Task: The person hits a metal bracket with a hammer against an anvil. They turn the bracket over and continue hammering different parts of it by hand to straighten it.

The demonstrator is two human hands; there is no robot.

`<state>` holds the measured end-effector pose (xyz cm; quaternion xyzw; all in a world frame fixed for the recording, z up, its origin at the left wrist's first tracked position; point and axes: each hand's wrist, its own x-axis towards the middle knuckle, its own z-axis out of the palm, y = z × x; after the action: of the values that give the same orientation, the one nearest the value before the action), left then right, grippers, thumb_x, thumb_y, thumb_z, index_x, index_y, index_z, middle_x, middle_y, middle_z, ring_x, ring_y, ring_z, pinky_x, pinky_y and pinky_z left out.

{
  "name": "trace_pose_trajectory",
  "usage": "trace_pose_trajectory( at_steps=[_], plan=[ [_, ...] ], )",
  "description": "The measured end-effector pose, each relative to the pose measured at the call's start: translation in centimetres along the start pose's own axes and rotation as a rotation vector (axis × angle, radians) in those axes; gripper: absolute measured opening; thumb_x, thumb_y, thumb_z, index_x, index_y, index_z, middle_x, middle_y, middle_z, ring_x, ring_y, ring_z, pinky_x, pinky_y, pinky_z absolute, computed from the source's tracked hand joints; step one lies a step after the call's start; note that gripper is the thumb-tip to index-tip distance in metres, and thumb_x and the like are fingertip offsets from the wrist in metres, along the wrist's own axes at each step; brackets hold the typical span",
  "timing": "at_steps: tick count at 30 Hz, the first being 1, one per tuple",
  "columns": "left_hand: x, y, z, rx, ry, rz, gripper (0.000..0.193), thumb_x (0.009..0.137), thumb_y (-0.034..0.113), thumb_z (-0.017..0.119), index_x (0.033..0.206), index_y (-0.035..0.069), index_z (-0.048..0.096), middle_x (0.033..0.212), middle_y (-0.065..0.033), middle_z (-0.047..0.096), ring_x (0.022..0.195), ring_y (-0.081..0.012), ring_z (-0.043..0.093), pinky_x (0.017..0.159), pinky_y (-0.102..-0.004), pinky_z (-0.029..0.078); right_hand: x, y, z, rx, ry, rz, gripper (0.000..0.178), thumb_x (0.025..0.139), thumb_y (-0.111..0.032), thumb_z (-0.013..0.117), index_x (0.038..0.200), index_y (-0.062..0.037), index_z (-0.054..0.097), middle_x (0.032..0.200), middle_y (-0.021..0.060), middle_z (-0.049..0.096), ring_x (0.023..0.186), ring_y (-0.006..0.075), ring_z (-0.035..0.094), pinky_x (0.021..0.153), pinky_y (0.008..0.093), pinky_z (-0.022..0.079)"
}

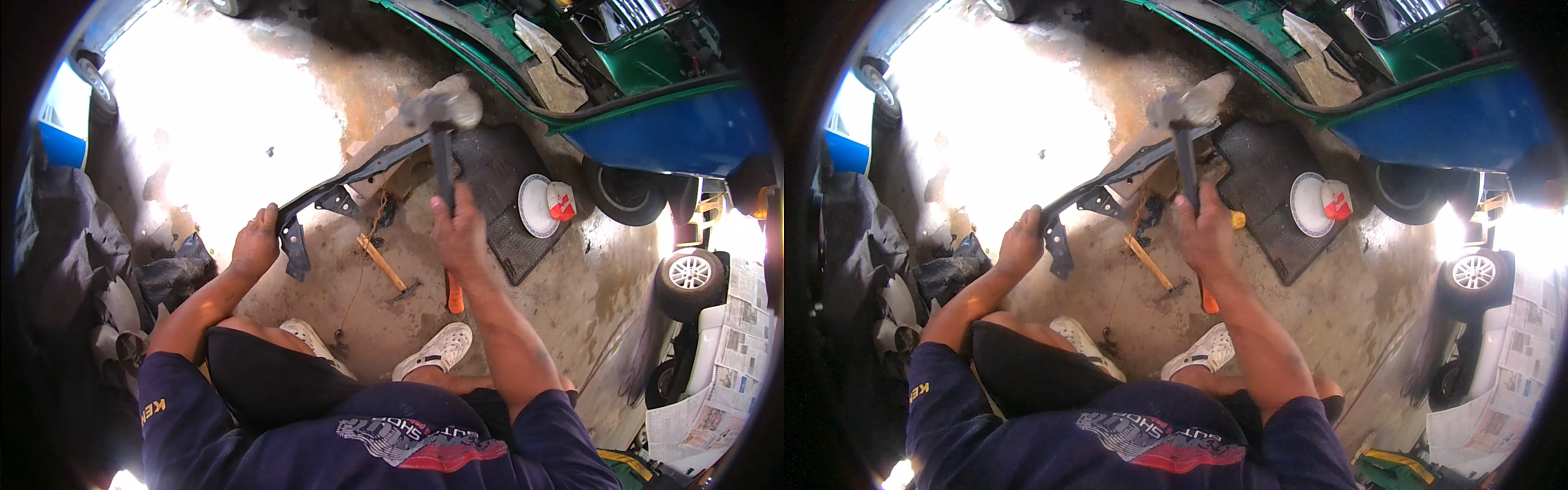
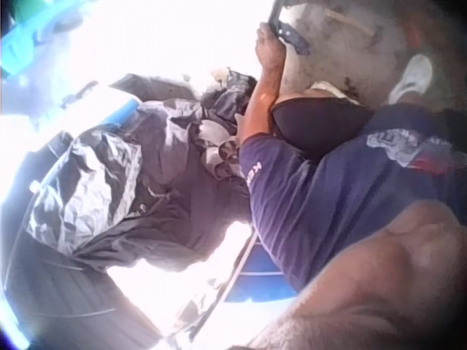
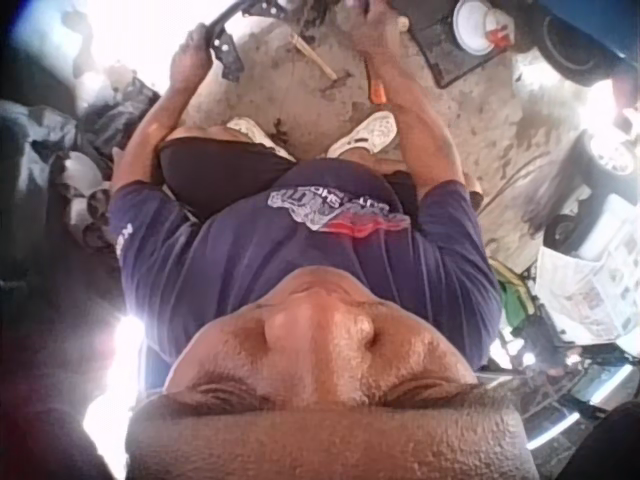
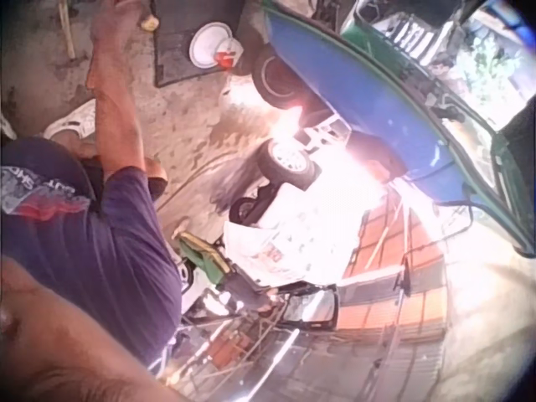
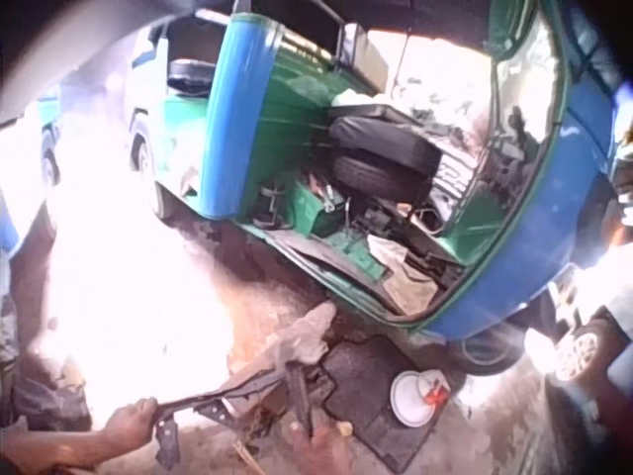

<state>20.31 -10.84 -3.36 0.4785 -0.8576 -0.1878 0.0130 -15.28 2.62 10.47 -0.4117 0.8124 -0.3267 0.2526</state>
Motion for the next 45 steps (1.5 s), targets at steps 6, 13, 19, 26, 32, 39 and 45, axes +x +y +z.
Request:
trace_pose_trajectory(
  at_steps=[6,13,19,26,32,39,45],
  plan=[
    [0.1,0.4,-0.1,-0.035,-0.001,0.002,0.05,0.09,-0.002,0.061,0.136,0.004,0.044,0.113,-0.0225,0.063,0.097,-0.0458,0.07,0.083,-0.0562,0.058,-0.5,4.3,2.7,-0.084,-0.075,0.06,0.033,0.106,-0.029,0.063,0.126,-0.003,0.063,0.095,0.0279,0.071,0.095,0.0509,0.07,0.083,0.0541,0.053],
    [-0.1,0.2,-0.2,-0.05,-0.014,0.033,0.052,0.089,0.0,0.062,0.137,0.003,0.044,0.114,-0.0241,0.063,0.095,-0.0478,0.07,0.082,-0.0574,0.058,-1.7,3.5,0.7,0.06,0.032,-0.043,0.028,0.107,-0.019,0.063,0.128,-0.001,0.06,0.076,0.0076,0.065,0.062,0.015,0.062,0.059,0.0353,0.051],
    [-0.5,0.1,0.0,-0.03,0.006,0.024,0.051,0.089,0.001,0.062,0.137,0.003,0.045,0.114,-0.0237,0.063,0.095,-0.0477,0.069,0.082,-0.0579,0.057,-4.4,-1.2,0.1,-0.018,0.029,-0.138,0.026,0.106,-0.025,0.062,0.118,-0.0024,0.058,0.088,0.0224,0.07,0.081,0.0455,0.07,0.073,0.0519,0.054],
    [-0.3,-0.1,-0.3,-0.066,-0.02,0.008,0.05,0.089,-0.001,0.064,0.135,0.003,0.045,0.114,-0.0237,0.064,0.096,-0.0483,0.069,0.083,-0.0586,0.056,-2.2,2.2,4.0,-0.299,-0.237,0.105,0.032,0.107,-0.027,0.06,0.127,-0.0028,0.057,0.096,0.0282,0.07,0.093,0.0515,0.068,0.082,0.0563,0.052],
    [-0.3,0.7,-0.7,-0.134,0.039,-0.031,0.056,0.087,0.0,0.068,0.139,0.006,0.047,0.122,-0.0236,0.066,0.105,-0.0478,0.069,0.087,-0.0573,0.056,-3.4,3.4,1.9,-0.014,-0.128,0.14,0.033,0.108,-0.025,0.061,0.13,0.0005,0.057,0.08,0.0111,0.064,0.066,0.0223,0.063,0.062,0.0394,0.052],
    [-0.3,0.9,-3.0,-0.285,-0.076,0.015,0.077,0.082,0.002,0.071,0.152,0.009,0.043,0.126,-0.0239,0.068,0.109,-0.0433,0.07,0.093,-0.0516,0.058,-5.8,2.6,-1.4,0.191,-0.179,0.306,0.036,0.109,-0.018,0.061,0.14,-0.0017,0.055,0.075,0.002,0.055,0.057,0.0094,0.053,0.049,0.0286,0.045],
    [-0.4,0.3,-4.7,-0.434,-0.226,0.003,0.073,0.081,0.009,0.078,0.146,0.008,0.046,0.106,-0.0201,0.072,0.098,-0.0369,0.072,0.09,-0.0463,0.057,-8.4,7.6,-2.8,-0.295,-0.164,0.192,0.041,0.101,-0.027,0.068,0.134,-0.0041,0.062,0.101,0.0244,0.075,0.098,0.0436,0.073,0.085,0.0529,0.056]
  ],
)
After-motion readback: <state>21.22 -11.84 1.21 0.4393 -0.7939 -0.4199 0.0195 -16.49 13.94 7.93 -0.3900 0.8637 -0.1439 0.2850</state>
